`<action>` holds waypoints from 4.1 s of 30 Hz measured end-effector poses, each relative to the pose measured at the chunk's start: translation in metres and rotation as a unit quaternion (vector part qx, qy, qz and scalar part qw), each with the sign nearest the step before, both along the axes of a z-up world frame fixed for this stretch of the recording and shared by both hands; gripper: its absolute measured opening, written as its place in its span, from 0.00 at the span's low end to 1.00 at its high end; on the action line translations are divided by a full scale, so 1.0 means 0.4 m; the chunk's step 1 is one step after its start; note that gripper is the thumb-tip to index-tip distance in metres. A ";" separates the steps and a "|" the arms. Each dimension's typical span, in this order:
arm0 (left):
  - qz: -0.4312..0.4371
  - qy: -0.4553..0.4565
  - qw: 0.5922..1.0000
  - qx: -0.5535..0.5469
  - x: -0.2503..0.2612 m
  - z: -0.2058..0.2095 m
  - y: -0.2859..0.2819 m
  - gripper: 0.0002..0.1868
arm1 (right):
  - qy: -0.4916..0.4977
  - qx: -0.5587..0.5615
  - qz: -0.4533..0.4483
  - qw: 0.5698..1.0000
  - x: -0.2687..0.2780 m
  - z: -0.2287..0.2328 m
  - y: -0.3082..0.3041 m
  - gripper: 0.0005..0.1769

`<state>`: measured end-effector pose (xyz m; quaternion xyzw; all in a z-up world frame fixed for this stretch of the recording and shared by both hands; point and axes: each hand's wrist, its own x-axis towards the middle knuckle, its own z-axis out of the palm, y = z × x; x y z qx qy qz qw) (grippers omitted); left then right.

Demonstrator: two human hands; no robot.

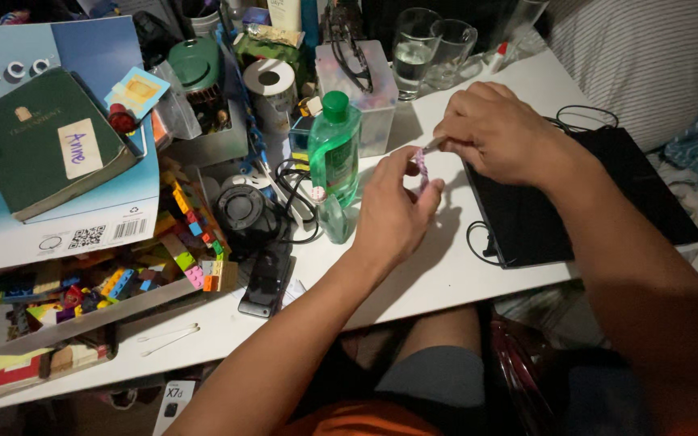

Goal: The person picks up, moves, and sorts various household and office items on a cluttered desk, including a notebook, a passport, a bookmark, and several containers.

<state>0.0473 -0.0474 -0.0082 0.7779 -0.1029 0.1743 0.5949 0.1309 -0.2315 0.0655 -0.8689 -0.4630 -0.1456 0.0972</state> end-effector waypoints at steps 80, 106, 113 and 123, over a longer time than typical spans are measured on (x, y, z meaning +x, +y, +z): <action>-0.204 0.098 0.909 0.349 -0.015 -0.040 -0.242 0.33 | -0.027 0.365 -0.510 0.778 -0.056 -0.492 -0.672 0.14; -0.200 -0.047 0.951 0.231 -0.006 -0.118 -0.177 0.32 | 0.226 0.496 -0.338 0.767 0.786 -0.399 -0.363 0.70; -0.194 -0.065 0.950 0.238 0.001 -0.136 -0.182 0.32 | 0.187 0.431 -0.314 0.825 0.791 -0.400 -0.348 0.49; -0.192 -0.048 0.956 0.218 -0.009 -0.122 -0.170 0.29 | 0.282 0.451 -0.248 0.810 0.742 -0.397 -0.291 0.50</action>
